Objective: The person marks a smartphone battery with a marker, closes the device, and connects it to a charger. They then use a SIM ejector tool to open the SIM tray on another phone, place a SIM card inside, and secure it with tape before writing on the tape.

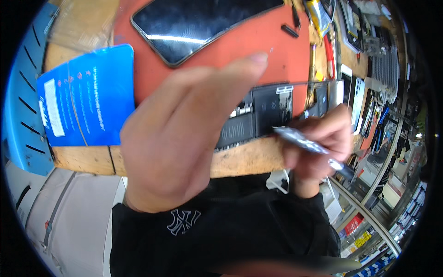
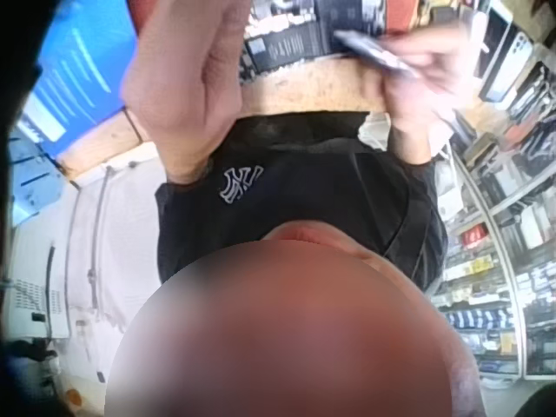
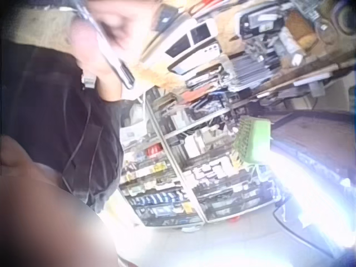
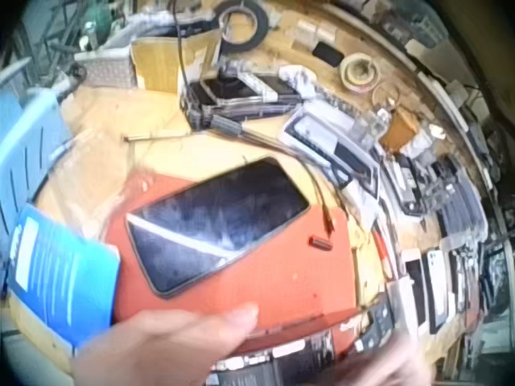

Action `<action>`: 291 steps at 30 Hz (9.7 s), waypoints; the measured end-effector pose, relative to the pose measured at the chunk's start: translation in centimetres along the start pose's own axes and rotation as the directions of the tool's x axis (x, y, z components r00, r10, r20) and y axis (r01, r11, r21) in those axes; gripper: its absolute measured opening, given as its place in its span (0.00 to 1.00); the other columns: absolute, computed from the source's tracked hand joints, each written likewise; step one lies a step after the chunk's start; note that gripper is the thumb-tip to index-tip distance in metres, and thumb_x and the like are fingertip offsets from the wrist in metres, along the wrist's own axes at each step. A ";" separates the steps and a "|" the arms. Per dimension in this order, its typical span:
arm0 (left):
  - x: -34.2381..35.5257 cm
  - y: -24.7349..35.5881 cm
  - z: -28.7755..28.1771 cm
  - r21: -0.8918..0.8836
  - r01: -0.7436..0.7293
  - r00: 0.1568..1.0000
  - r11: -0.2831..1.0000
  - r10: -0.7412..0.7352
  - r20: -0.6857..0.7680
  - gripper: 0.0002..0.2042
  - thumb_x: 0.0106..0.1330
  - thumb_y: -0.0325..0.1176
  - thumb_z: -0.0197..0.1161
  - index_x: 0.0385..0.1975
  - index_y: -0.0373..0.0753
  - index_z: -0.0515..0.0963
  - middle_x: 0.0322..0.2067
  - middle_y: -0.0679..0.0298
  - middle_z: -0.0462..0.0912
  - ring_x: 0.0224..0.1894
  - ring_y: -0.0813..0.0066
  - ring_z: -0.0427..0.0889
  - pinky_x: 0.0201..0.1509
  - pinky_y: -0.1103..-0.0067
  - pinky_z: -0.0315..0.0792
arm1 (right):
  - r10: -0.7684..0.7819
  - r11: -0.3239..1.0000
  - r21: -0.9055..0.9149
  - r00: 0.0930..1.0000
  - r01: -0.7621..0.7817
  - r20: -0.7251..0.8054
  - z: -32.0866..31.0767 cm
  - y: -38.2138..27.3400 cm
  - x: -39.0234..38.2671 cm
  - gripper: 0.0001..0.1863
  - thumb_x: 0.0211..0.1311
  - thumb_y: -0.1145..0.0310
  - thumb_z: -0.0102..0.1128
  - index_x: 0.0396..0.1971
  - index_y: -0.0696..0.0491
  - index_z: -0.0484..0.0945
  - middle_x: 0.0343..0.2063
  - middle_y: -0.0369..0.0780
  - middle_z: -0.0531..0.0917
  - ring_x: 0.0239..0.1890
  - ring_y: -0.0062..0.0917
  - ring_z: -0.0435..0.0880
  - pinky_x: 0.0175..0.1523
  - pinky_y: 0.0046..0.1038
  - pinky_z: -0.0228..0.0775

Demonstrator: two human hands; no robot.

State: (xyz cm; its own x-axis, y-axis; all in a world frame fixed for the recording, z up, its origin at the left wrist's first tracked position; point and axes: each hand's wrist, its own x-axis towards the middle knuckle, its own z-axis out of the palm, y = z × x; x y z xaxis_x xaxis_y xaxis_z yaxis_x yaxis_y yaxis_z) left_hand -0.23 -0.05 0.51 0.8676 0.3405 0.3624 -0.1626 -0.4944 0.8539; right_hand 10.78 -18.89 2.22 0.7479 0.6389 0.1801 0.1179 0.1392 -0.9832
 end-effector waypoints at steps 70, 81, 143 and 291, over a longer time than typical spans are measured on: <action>0.6 1.0 0.6 0.105 -0.020 0.997 0.994 0.028 -0.075 0.18 0.69 0.17 0.60 0.58 0.33 0.80 0.39 0.50 0.84 0.39 0.57 0.85 0.43 0.72 0.79 | -0.241 0.412 -0.628 0.744 0.660 0.623 -1.5 2.7 15.3 0.27 0.45 0.73 0.71 0.49 0.52 0.75 0.43 0.38 0.82 0.53 0.39 0.80 0.61 0.42 0.69; 0.6 0.9 0.6 0.124 -0.027 0.996 0.992 0.037 -0.079 0.18 0.69 0.17 0.60 0.58 0.33 0.81 0.39 0.50 0.84 0.39 0.56 0.86 0.44 0.71 0.79 | -0.257 0.364 -0.630 0.724 0.686 0.640 -1.7 3.0 15.4 0.26 0.46 0.72 0.71 0.50 0.52 0.76 0.42 0.36 0.83 0.52 0.37 0.81 0.60 0.40 0.69; 0.4 1.0 0.2 0.085 -0.043 0.997 0.995 0.048 -0.059 0.22 0.66 0.16 0.61 0.61 0.38 0.79 0.39 0.52 0.83 0.38 0.55 0.85 0.42 0.69 0.78 | -0.059 0.476 -0.546 0.645 0.690 0.762 -1.5 1.4 19.0 0.35 0.45 0.72 0.74 0.54 0.53 0.65 0.38 0.49 0.82 0.46 0.51 0.82 0.49 0.45 0.73; -0.2 -0.3 0.0 0.101 -0.053 0.998 0.993 0.055 -0.009 0.15 0.82 0.28 0.48 0.60 0.26 0.74 0.57 0.48 0.83 0.50 0.67 0.86 0.56 0.78 0.77 | 0.064 0.885 -0.466 0.994 -0.015 0.088 1.6 1.4 -1.4 0.10 0.55 0.77 0.78 0.31 0.57 0.81 0.23 0.37 0.86 0.22 0.12 0.84 0.25 0.16 0.73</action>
State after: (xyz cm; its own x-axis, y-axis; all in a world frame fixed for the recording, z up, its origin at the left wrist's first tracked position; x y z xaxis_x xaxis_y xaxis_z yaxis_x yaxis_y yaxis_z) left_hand -0.37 0.02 0.19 0.8533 0.3200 0.4118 -0.1607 -0.5898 0.7914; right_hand 8.80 -18.36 0.62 0.6932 0.7108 0.1190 0.3975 -0.2393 -0.8858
